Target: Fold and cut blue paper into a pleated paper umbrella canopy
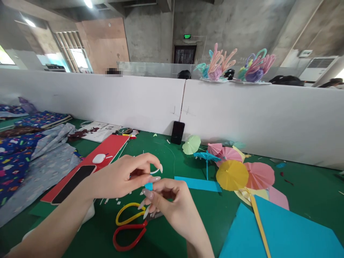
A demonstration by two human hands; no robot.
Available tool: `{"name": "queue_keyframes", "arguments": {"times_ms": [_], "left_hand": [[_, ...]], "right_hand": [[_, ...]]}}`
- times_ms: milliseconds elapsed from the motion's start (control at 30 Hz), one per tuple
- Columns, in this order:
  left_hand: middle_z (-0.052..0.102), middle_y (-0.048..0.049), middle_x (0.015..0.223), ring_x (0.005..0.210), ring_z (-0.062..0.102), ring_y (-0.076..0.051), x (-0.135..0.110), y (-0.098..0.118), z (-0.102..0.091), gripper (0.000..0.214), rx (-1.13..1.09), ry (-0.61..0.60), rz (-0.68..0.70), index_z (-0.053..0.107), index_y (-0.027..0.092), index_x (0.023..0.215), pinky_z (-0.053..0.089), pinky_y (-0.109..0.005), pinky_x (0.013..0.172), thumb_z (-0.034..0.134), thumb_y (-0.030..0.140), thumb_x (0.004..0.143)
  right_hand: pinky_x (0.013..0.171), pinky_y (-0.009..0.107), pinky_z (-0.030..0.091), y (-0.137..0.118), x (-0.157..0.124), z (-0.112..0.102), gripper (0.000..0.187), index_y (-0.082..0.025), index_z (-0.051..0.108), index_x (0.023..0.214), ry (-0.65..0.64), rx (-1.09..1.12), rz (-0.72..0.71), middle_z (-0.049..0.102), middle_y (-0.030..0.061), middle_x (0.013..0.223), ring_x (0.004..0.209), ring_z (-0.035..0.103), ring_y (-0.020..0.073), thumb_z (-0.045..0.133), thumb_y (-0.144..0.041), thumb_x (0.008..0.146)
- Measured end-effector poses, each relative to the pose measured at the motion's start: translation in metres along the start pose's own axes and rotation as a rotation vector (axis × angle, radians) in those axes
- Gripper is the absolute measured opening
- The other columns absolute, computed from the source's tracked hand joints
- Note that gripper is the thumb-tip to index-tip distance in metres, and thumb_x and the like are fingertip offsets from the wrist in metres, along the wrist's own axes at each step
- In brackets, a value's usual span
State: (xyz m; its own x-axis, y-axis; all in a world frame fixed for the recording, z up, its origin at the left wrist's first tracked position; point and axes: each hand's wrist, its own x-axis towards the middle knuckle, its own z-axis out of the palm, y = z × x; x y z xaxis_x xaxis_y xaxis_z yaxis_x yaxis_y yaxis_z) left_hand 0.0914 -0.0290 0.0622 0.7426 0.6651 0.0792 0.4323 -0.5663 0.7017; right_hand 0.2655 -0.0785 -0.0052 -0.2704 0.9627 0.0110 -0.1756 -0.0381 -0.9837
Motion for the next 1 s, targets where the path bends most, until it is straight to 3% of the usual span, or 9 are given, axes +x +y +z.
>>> {"name": "queue_keyframes", "arguments": {"times_ms": [233, 333, 433, 533, 633, 700, 800, 900, 1000], "left_hand": [[0.046, 0.0100, 0.056, 0.048, 0.044, -0.010, 0.004, 0.004, 0.001, 0.020, 0.040, -0.036, 0.006, 0.055, 0.025, 0.107, 0.025, -0.023, 0.048, 0.047, 0.014, 0.093], [0.050, 0.0081, 0.061, 0.050, 0.047, -0.010, 0.000, 0.000, -0.001, 0.015, -0.013, 0.093, -0.052, 0.053, 0.026, 0.107, 0.032, -0.022, 0.049, 0.043, 0.034, 0.099], [0.047, 0.0060, 0.064, 0.051, 0.046, -0.011, -0.013, -0.013, 0.007, 0.035, 0.057, 0.211, -0.225, 0.051, 0.024, 0.097, 0.037, -0.023, 0.051, 0.023, 0.045, 0.103], [0.058, 0.0029, 0.072, 0.058, 0.053, -0.014, -0.031, -0.032, 0.035, 0.026, 0.174, 0.011, -0.356, 0.054, 0.024, 0.088, 0.039, -0.025, 0.055, 0.034, 0.036, 0.100], [0.066, -0.0048, 0.097, 0.090, 0.063, -0.023, -0.047, -0.052, 0.080, 0.009, 0.256, -0.141, -0.419, 0.062, 0.021, 0.093, 0.048, -0.033, 0.080, 0.058, 0.022, 0.085], [0.065, -0.0116, 0.113, 0.109, 0.059, -0.031, -0.053, -0.064, 0.110, 0.029, 0.311, -0.225, -0.497, 0.064, 0.016, 0.105, 0.047, -0.041, 0.093, 0.062, 0.013, 0.076], [0.060, -0.0230, 0.125, 0.115, 0.057, -0.042, -0.054, -0.076, 0.145, 0.064, 0.389, -0.309, -0.634, 0.058, 0.008, 0.126, 0.046, -0.052, 0.096, 0.070, 0.008, 0.063], [0.055, -0.0283, 0.131, 0.119, 0.054, -0.044, -0.051, -0.078, 0.160, 0.064, 0.451, -0.319, -0.686, 0.050, 0.004, 0.136, 0.045, -0.054, 0.095, 0.057, 0.005, 0.072], [0.054, -0.0250, 0.134, 0.124, 0.052, -0.039, -0.051, -0.075, 0.153, 0.059, 0.460, -0.308, -0.680, 0.049, 0.004, 0.138, 0.042, -0.048, 0.102, 0.052, 0.006, 0.079]], "right_hand": [[0.050, 0.016, 0.049, 0.000, 0.004, -0.002, 0.012, -0.023, 0.081, 0.079, -0.075, 0.018, 0.001, 0.074, 0.0005, 0.063, 0.053, 0.065, 0.0100, 0.083, -0.033, 0.072], [0.049, 0.016, 0.048, 0.000, 0.005, -0.004, 0.011, -0.023, 0.081, 0.076, -0.041, 0.032, -0.028, 0.074, 0.0015, 0.063, 0.053, 0.065, 0.0101, 0.084, -0.033, 0.072], [0.049, 0.017, 0.049, -0.002, 0.003, -0.007, 0.013, -0.022, 0.082, 0.079, -0.011, 0.039, -0.056, 0.075, 0.0033, 0.066, 0.055, 0.067, 0.0109, 0.080, -0.035, 0.076], [0.050, 0.016, 0.050, -0.003, 0.001, -0.010, 0.013, -0.024, 0.082, 0.080, 0.011, 0.055, -0.072, 0.076, 0.0031, 0.066, 0.056, 0.067, 0.0102, 0.078, -0.036, 0.078], [0.050, 0.015, 0.051, -0.004, -0.001, -0.011, 0.011, -0.024, 0.082, 0.080, 0.027, 0.081, -0.088, 0.075, 0.0020, 0.064, 0.055, 0.066, 0.0096, 0.081, -0.034, 0.075], [0.050, 0.014, 0.051, -0.005, -0.002, -0.010, 0.010, -0.024, 0.082, 0.080, 0.047, 0.097, -0.096, 0.075, 0.0018, 0.064, 0.056, 0.067, 0.0098, 0.083, -0.032, 0.073], [0.051, 0.014, 0.051, -0.006, -0.002, -0.010, 0.011, -0.023, 0.082, 0.078, 0.071, 0.112, -0.105, 0.075, 0.0022, 0.065, 0.057, 0.068, 0.0100, 0.082, -0.033, 0.074], [0.050, 0.015, 0.051, -0.005, -0.003, -0.012, 0.014, -0.022, 0.081, 0.075, 0.078, 0.112, -0.116, 0.076, 0.0032, 0.066, 0.056, 0.068, 0.0098, 0.079, -0.035, 0.078], [0.050, 0.014, 0.050, -0.004, -0.003, -0.015, 0.011, -0.023, 0.081, 0.076, 0.072, 0.103, -0.135, 0.077, 0.0029, 0.068, 0.057, 0.068, 0.0094, 0.077, -0.032, 0.080]]}}
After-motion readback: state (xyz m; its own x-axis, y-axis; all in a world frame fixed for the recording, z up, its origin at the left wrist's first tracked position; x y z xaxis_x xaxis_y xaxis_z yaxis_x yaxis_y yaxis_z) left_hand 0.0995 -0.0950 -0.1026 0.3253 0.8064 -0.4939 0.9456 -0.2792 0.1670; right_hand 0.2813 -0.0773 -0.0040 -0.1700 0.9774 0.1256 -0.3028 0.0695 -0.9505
